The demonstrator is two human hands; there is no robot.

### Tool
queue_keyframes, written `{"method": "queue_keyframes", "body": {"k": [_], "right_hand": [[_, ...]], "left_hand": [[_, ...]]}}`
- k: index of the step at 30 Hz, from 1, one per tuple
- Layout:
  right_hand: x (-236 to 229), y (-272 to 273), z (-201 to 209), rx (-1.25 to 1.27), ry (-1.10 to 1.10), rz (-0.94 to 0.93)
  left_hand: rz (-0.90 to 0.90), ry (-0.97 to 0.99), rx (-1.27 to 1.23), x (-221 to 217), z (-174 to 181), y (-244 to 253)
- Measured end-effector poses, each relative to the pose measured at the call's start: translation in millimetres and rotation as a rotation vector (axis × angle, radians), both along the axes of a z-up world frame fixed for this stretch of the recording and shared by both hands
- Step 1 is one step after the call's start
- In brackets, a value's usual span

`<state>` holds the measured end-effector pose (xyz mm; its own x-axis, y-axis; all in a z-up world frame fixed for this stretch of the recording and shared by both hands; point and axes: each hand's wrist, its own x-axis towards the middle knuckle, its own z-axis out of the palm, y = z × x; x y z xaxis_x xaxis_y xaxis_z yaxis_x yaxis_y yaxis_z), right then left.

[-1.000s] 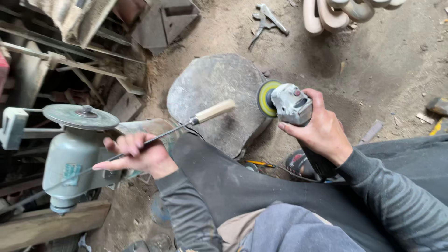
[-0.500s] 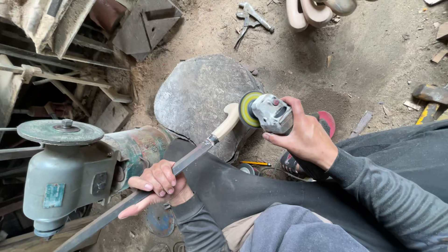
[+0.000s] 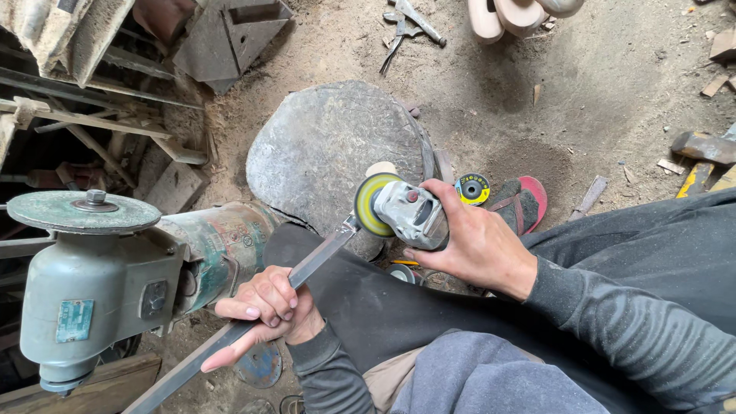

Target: The person uses an angle grinder to smooth and shape the wooden handle of a long knife. They hold the knife with one hand and the grinder with the other, rotating the handle to grind different sides.

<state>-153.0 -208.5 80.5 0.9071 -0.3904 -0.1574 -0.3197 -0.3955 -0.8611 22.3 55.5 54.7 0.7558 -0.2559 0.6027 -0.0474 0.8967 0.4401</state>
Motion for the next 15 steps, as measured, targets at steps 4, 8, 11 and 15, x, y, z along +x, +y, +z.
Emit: {"method": "queue_keyframes", "body": {"k": [4,8,11,15], "right_hand": [[1.8,0.1,-0.1,-0.003,-0.01,-0.004],[3.5,-6.2,-6.9,0.028,-0.023,-0.026],[7.0,-13.6,-14.3,0.071,0.067,-0.037],[14.8,-26.2,-27.6,0.07,0.031,-0.065]], "left_hand": [[-0.003,-0.008,-0.01,0.6,-1.0,1.2],[-0.02,0.007,-0.022,0.8,-2.0,1.2],[-0.03,0.026,-0.023,2.1,-2.5,3.6],[-0.078,-0.018,-0.048,11.0,-5.5,6.4]]}}
